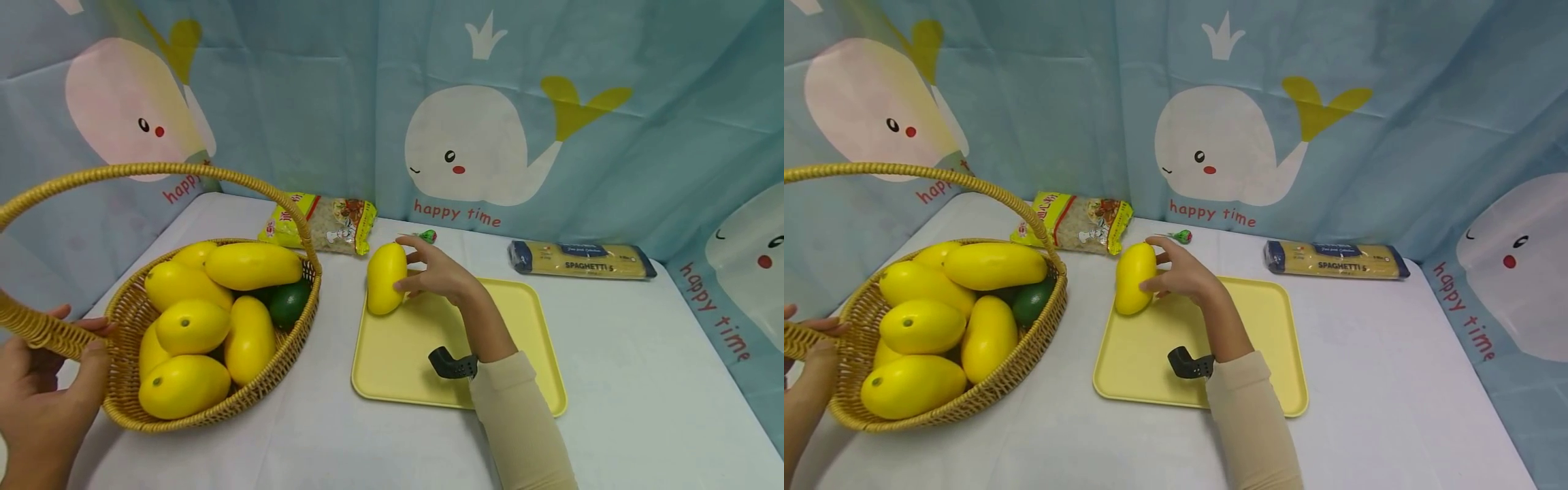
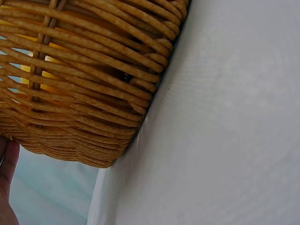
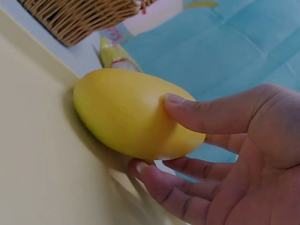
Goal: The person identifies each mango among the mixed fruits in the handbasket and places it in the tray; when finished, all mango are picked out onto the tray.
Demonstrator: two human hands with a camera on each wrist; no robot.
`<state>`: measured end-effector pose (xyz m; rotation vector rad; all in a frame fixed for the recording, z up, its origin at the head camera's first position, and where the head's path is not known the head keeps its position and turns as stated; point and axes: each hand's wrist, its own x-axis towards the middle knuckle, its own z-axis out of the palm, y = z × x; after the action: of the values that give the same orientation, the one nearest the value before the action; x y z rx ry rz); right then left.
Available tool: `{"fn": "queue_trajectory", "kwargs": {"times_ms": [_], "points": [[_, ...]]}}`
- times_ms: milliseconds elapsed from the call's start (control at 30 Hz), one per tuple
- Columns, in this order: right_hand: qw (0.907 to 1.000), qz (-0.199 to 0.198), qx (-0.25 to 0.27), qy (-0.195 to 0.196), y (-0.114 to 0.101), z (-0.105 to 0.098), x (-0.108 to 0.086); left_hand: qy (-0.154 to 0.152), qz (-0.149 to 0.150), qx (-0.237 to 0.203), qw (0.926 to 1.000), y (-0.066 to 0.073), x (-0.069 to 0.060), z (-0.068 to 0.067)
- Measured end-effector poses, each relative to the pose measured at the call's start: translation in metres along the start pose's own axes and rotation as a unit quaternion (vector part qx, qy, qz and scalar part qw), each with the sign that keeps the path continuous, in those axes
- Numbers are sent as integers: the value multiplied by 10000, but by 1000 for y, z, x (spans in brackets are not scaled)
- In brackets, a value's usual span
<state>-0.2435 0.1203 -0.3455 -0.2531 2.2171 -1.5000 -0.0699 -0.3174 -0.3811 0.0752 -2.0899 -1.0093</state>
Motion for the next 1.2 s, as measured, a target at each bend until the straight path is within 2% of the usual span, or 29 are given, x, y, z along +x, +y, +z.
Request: {"fn": "queue_trajectory", "kwargs": {"times_ms": [233,567,800,1000,1200], "points": [[9998,15,-186,98,1,-1,0,-65,138,-101,9998,2,1,-2],[9994,112,-316,-8,0,-4,-1,-135,473,-386,9980,-6,2,-3],[9994,125,-324,16,1,-6,-1,238,360,-804,9958,-8,3,2],[9987,159,-474,136,0,-8,-3,15,481,-558,9973,-9,3,-2],[9960,162,-828,301,-8,-10,-9,188,434,-661,9967,-9,5,1]]}}
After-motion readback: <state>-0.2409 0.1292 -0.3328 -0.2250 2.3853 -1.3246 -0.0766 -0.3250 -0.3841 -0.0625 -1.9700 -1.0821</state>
